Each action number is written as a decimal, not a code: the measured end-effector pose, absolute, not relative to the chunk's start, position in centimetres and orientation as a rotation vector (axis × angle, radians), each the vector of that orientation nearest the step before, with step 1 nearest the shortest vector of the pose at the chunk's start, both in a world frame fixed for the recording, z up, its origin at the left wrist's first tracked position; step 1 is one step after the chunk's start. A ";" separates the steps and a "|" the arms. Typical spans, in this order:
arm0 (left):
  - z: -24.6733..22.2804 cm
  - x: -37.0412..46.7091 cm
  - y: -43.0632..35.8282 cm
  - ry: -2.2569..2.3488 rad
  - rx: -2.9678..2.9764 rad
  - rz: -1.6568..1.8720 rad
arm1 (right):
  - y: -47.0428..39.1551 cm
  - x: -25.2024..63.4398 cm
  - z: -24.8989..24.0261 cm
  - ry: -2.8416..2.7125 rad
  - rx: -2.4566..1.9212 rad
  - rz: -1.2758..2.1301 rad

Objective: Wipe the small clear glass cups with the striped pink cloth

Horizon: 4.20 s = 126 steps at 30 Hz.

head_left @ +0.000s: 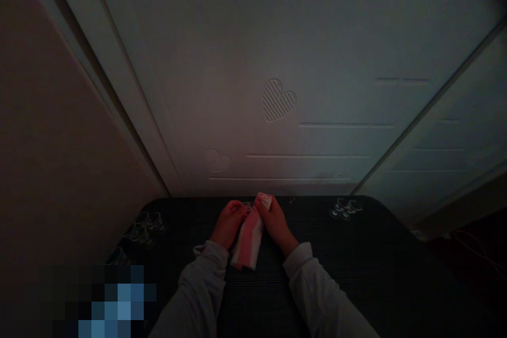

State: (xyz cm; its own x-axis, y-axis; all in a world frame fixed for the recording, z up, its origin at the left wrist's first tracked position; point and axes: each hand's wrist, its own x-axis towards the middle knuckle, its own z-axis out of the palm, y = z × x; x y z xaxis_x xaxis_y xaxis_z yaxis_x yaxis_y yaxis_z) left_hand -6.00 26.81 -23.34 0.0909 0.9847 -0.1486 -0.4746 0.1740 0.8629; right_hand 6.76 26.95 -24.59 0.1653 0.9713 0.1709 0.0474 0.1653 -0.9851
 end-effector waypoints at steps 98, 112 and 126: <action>-24.1 -6.5 27.1 0.775 0.740 1.227 | 26.7 7.2 -23.9 -0.966 -1.053 1.298; -24.2 -6.6 27.2 0.758 0.723 1.205 | 27.1 7.3 -23.9 -0.869 -1.142 1.289; -23.9 -6.5 27.0 0.734 0.737 1.180 | 27.7 7.5 -24.9 -0.854 -1.073 1.315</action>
State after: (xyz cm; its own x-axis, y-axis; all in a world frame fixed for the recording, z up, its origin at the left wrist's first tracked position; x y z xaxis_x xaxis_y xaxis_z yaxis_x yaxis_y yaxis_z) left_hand -6.53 26.96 -23.94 0.2177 0.9693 -0.1147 -0.5308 0.2162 0.8195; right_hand 7.45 27.68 -24.87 0.0983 0.9909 -0.0919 -0.3191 -0.0561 -0.9460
